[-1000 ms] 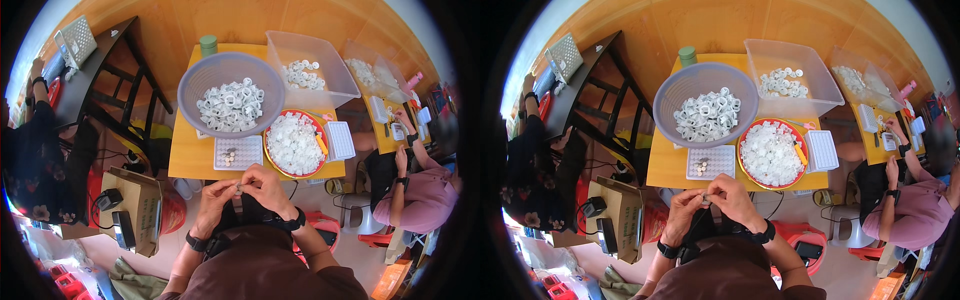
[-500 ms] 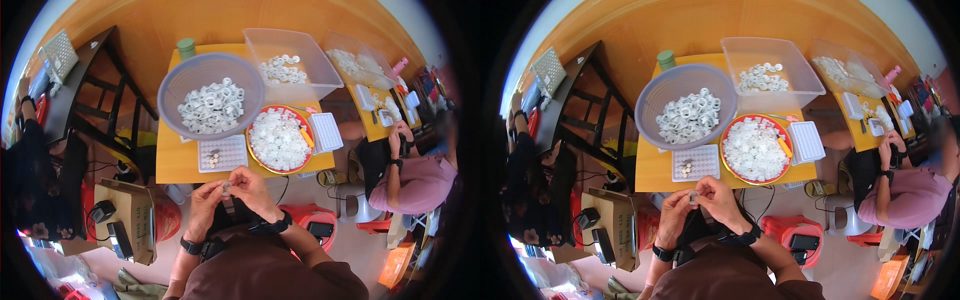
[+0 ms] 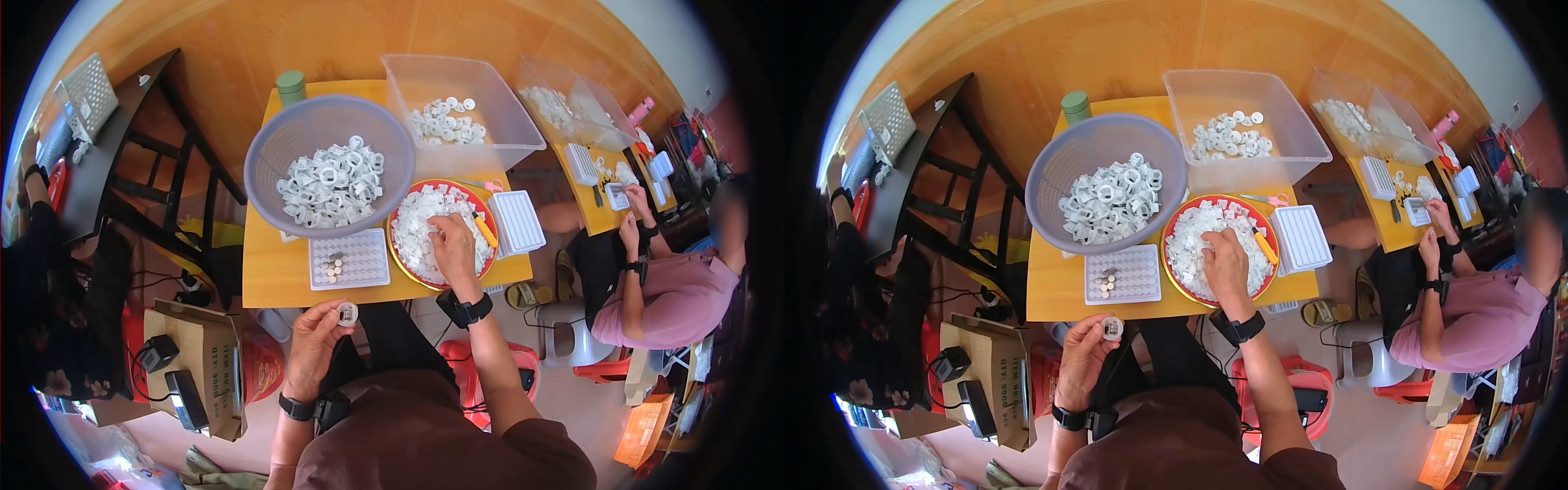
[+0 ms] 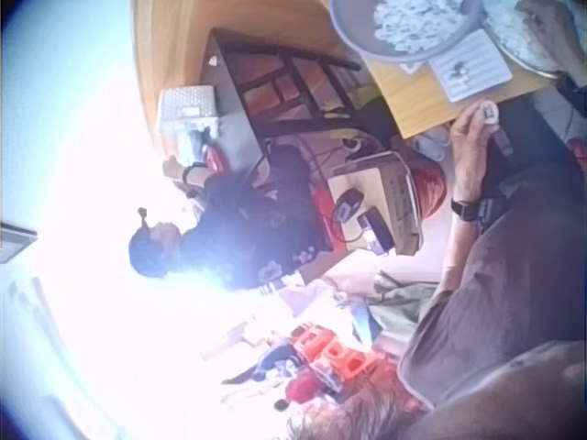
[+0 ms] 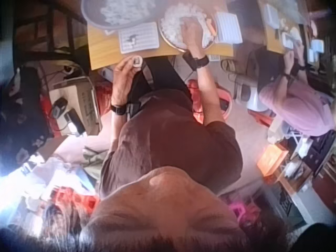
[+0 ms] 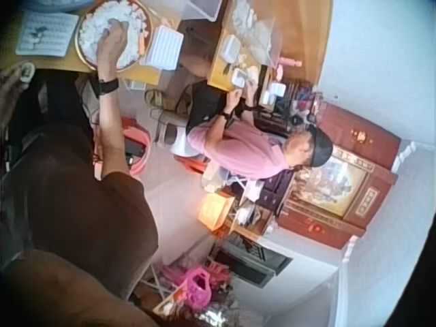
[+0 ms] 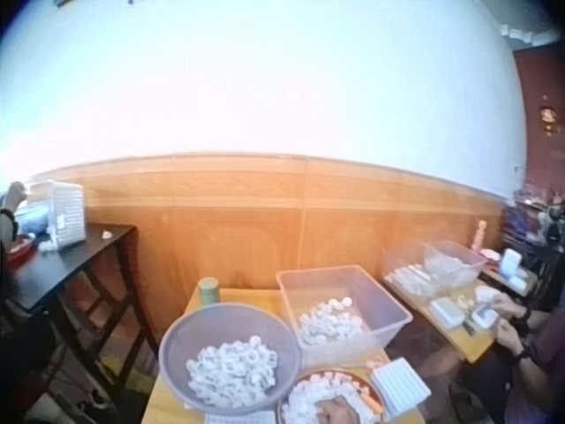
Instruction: Snapping together small white plastic components at a workshop table.
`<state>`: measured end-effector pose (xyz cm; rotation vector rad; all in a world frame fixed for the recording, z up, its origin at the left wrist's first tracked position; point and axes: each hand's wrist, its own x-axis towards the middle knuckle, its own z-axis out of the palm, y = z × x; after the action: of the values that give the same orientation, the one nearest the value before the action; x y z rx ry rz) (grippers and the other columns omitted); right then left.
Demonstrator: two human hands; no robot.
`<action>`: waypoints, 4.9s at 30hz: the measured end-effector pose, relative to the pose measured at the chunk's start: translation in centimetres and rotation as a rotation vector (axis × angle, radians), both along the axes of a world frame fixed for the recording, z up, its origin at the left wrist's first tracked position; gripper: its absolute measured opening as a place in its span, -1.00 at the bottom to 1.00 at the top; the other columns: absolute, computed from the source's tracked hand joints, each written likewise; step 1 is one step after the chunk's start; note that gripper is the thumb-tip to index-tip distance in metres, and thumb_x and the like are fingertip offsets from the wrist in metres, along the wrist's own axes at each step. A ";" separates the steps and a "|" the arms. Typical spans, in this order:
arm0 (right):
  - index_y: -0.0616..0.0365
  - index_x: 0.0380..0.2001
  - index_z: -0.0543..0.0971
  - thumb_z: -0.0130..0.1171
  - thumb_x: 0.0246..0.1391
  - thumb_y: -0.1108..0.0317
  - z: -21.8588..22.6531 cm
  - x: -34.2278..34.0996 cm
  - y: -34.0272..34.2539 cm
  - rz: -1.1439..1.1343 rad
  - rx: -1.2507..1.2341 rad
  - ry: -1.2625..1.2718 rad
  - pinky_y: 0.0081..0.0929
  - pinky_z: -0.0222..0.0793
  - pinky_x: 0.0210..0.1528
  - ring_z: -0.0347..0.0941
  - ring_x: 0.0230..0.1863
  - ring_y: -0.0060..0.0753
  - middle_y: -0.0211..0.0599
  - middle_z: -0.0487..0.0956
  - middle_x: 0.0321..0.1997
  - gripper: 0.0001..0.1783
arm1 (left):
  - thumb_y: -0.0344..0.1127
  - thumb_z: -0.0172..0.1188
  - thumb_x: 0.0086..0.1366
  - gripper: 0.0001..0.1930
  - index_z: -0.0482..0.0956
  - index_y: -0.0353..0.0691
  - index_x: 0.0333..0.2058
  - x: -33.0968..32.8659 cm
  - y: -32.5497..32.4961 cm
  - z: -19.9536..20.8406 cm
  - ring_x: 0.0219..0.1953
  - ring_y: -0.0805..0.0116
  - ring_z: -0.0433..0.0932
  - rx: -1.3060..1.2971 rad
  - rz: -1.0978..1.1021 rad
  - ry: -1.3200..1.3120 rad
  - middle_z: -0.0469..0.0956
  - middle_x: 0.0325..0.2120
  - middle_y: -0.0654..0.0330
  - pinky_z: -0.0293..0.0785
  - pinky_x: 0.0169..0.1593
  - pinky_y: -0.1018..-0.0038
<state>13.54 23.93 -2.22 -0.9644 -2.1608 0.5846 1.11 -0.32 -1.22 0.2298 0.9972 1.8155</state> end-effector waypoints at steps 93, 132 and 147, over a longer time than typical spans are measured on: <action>0.29 -0.37 0.47 0.13 -0.06 0.61 3.4 -1.2 -13.3 0.373 -0.878 0.364 -0.74 0.33 -0.44 0.39 -0.43 -0.67 -0.40 0.44 -0.38 -0.87 | -0.51 0.11 0.18 -0.84 0.50 -0.33 -0.23 1.4 0.8 1.8 -0.26 0.46 0.53 -0.056 0.076 0.168 0.52 -0.31 0.17 0.54 -0.16 0.51; 0.28 -0.35 0.49 0.12 0.00 0.57 3.3 -2.2 -14.6 0.352 -0.956 0.490 -0.81 0.29 -0.49 0.32 -0.52 -0.77 -0.49 0.43 -0.50 -0.90 | -0.51 0.19 0.12 -0.89 0.57 -0.36 -0.33 1.1 0.7 1.5 -0.42 0.51 0.51 -0.165 0.203 0.292 0.48 -0.42 0.24 0.51 -0.33 0.62; 0.26 -0.27 0.55 0.13 -0.02 0.55 4.2 -1.5 -14.5 0.339 -0.493 0.316 -0.64 0.33 -0.48 0.43 -0.52 -0.52 -0.26 0.48 -0.48 -0.81 | -0.60 0.14 0.02 -0.71 0.51 -0.31 -0.21 2.0 1.0 3.0 -0.41 0.41 0.57 -0.252 0.210 0.918 0.49 -0.42 0.13 0.52 -0.29 0.56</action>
<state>12.05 9.47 2.00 -0.6824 -1.9351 1.3848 3.08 0.73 1.82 0.8758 1.9250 1.7436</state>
